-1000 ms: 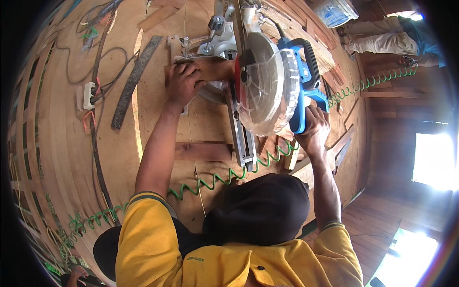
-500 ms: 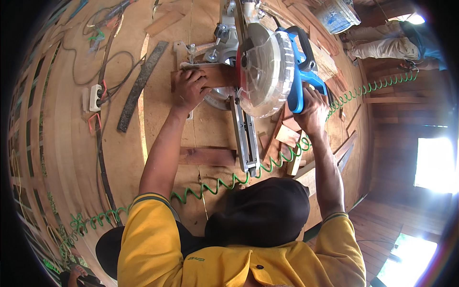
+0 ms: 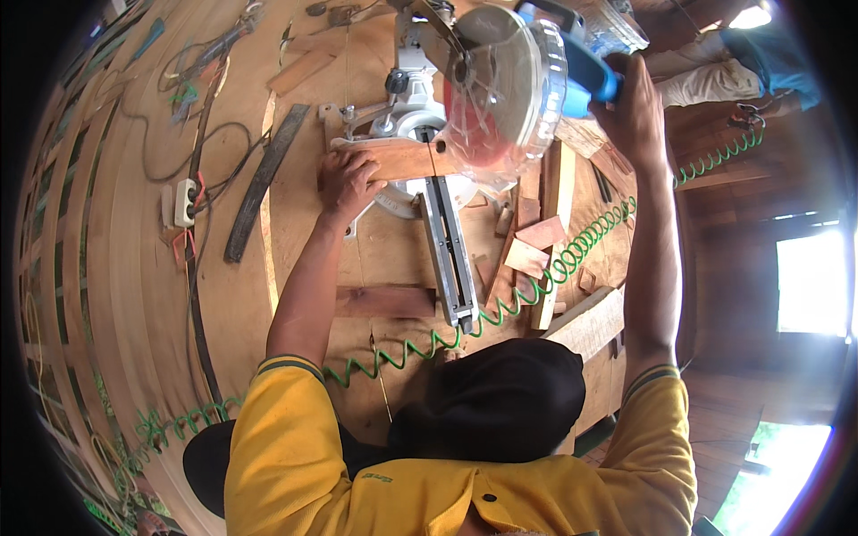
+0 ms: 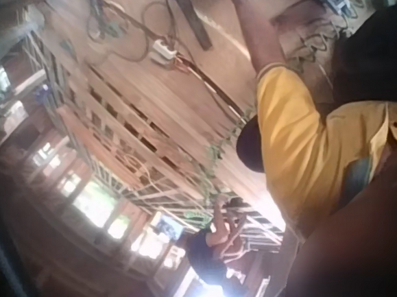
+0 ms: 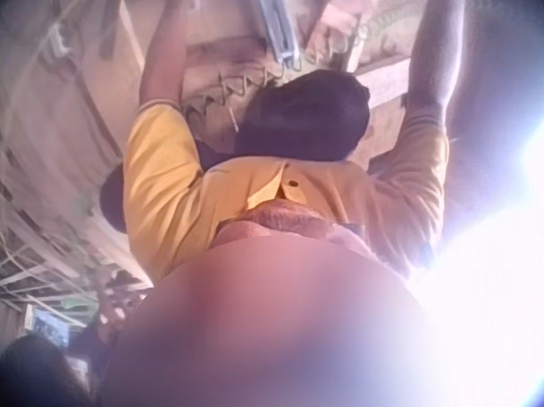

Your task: The person walks through a partially built wooden structure, picks up a small wooden plank, and uses a miter saw to cut it into smaller pieces. The person handles the wood and operates the saw multiple times, producing several cut pieces.

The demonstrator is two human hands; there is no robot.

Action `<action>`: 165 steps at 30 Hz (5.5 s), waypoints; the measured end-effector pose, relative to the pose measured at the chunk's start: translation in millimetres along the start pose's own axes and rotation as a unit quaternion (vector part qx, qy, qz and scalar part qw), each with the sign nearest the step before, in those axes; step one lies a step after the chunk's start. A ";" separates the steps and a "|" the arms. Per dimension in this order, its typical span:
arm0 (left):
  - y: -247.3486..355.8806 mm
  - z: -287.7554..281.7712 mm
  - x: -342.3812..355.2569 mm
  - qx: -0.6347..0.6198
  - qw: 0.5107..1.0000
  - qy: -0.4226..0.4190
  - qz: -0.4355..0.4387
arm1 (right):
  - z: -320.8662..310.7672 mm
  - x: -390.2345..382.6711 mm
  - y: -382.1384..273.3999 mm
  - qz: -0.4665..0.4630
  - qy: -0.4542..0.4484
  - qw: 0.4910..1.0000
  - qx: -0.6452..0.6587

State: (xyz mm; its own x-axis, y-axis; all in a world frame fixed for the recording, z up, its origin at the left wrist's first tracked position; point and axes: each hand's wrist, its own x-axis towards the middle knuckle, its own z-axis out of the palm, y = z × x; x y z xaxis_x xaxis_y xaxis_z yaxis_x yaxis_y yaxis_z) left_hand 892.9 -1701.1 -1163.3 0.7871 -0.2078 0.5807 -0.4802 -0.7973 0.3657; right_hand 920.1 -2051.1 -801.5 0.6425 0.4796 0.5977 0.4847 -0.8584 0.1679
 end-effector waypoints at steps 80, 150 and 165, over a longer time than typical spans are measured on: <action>181.1 -131.8 -62.1 -0.726 0.655 0.035 -0.209 | 71.3 -213.0 -276.0 0.216 -0.078 0.784 0.576; 96.5 -185.1 -43.5 -0.500 0.708 0.410 -0.284 | 39.8 -168.7 -210.1 0.175 -0.130 0.844 0.490; 103.8 -178.9 -51.4 -0.474 0.733 0.393 -0.290 | 70.4 -133.9 -238.0 0.196 -0.123 0.847 0.479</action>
State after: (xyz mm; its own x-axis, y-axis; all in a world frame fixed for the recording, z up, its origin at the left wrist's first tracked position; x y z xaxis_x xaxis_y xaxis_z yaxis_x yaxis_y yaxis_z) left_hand 733.3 -1671.7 -1025.1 0.6779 0.6980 0.2305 -0.4992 0.2069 0.8415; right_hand 760.5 -1898.3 -976.8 0.9125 0.3168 0.2588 0.3889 -0.4758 -0.7889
